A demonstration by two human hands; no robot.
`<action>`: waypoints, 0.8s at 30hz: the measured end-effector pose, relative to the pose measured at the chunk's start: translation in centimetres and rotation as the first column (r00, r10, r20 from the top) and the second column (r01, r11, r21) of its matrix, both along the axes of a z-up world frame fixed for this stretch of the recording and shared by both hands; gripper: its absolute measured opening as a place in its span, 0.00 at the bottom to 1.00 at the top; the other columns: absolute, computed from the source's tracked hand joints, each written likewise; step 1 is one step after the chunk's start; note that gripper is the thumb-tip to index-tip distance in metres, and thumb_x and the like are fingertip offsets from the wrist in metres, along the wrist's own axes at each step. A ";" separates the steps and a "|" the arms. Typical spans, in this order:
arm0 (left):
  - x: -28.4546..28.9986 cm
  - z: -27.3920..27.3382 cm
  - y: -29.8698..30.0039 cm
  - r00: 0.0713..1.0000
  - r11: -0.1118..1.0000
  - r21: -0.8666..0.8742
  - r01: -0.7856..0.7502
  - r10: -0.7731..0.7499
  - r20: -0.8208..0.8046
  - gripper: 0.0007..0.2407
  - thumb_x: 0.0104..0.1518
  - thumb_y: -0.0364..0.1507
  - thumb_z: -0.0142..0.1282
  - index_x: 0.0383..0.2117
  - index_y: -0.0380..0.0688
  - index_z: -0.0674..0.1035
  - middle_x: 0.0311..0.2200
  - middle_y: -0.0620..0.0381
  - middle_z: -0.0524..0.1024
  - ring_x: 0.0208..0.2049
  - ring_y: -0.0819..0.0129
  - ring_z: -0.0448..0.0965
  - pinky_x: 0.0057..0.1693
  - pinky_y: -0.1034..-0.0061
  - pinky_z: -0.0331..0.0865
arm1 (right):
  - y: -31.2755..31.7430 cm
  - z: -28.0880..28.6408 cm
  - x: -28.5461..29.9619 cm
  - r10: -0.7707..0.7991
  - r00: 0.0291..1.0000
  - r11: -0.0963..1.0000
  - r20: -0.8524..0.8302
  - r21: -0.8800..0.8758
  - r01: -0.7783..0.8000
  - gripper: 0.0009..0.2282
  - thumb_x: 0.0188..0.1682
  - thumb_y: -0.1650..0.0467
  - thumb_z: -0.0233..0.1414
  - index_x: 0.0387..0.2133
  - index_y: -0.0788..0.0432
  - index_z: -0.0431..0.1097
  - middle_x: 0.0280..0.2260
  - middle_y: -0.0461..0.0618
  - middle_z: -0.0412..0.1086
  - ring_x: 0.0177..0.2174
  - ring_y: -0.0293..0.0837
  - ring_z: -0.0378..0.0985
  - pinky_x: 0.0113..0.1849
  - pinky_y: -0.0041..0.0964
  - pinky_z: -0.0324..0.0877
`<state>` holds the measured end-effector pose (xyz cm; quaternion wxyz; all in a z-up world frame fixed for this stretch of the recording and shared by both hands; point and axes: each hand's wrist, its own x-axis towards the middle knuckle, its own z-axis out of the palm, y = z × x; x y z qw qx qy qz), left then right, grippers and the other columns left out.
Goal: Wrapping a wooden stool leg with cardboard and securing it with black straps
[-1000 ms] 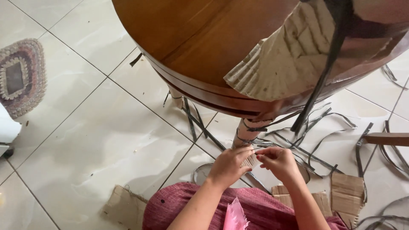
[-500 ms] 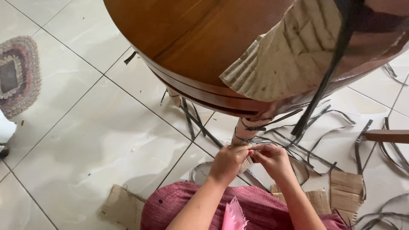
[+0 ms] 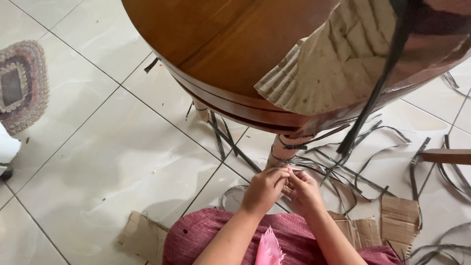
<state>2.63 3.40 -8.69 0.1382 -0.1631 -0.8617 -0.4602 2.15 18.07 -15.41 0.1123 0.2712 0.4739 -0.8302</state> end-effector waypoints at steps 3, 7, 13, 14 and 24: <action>0.0 -0.3 -0.1 1.000 1.000 -0.023 0.019 -0.019 -0.008 0.02 0.58 0.25 0.60 0.31 0.49 0.82 0.37 0.63 0.83 0.38 0.61 0.86 0.45 0.72 0.81 | -0.2 -1.4 0.0 -0.066 0.997 0.996 0.046 -0.056 0.068 0.09 0.50 0.72 0.61 0.35 0.64 0.69 0.26 0.48 0.71 0.26 0.43 0.79 0.31 0.44 0.81; 0.2 -0.4 -0.1 0.999 0.995 -0.097 -0.007 0.003 -0.033 0.01 0.58 0.27 0.60 0.32 0.52 0.81 0.37 0.65 0.82 0.36 0.63 0.86 0.43 0.73 0.82 | -0.6 -0.7 0.3 -0.088 0.995 0.996 0.048 -0.019 0.089 0.08 0.50 0.72 0.61 0.37 0.65 0.70 0.28 0.48 0.72 0.25 0.41 0.79 0.28 0.40 0.80; 0.3 0.0 0.0 0.998 0.986 -0.163 -0.023 0.015 -0.055 0.03 0.58 0.28 0.59 0.34 0.56 0.79 0.35 0.66 0.80 0.32 0.63 0.86 0.37 0.72 0.82 | -1.1 3.3 0.4 -0.028 0.999 0.986 -0.044 0.165 0.035 0.10 0.51 0.71 0.60 0.40 0.68 0.75 0.29 0.52 0.76 0.27 0.41 0.79 0.29 0.41 0.80; 0.3 0.1 0.1 0.997 0.982 -0.184 -0.036 0.024 -0.069 0.04 0.59 0.28 0.58 0.34 0.58 0.78 0.34 0.67 0.79 0.30 0.63 0.86 0.36 0.73 0.82 | -1.2 4.8 0.3 0.015 0.996 0.973 -0.083 0.229 0.004 0.10 0.51 0.72 0.59 0.40 0.70 0.76 0.27 0.54 0.75 0.26 0.41 0.78 0.29 0.42 0.80; 1.7 4.2 0.9 0.848 0.981 -0.192 -0.013 0.113 0.519 0.13 0.55 0.29 0.42 0.45 0.65 0.67 0.46 0.60 0.78 0.43 0.43 0.83 0.45 0.35 0.73 | -0.1 6.2 0.0 0.085 0.991 0.958 -0.104 0.283 -0.052 0.11 0.53 0.70 0.58 0.35 0.71 0.78 0.23 0.60 0.75 0.25 0.48 0.80 0.31 0.48 0.81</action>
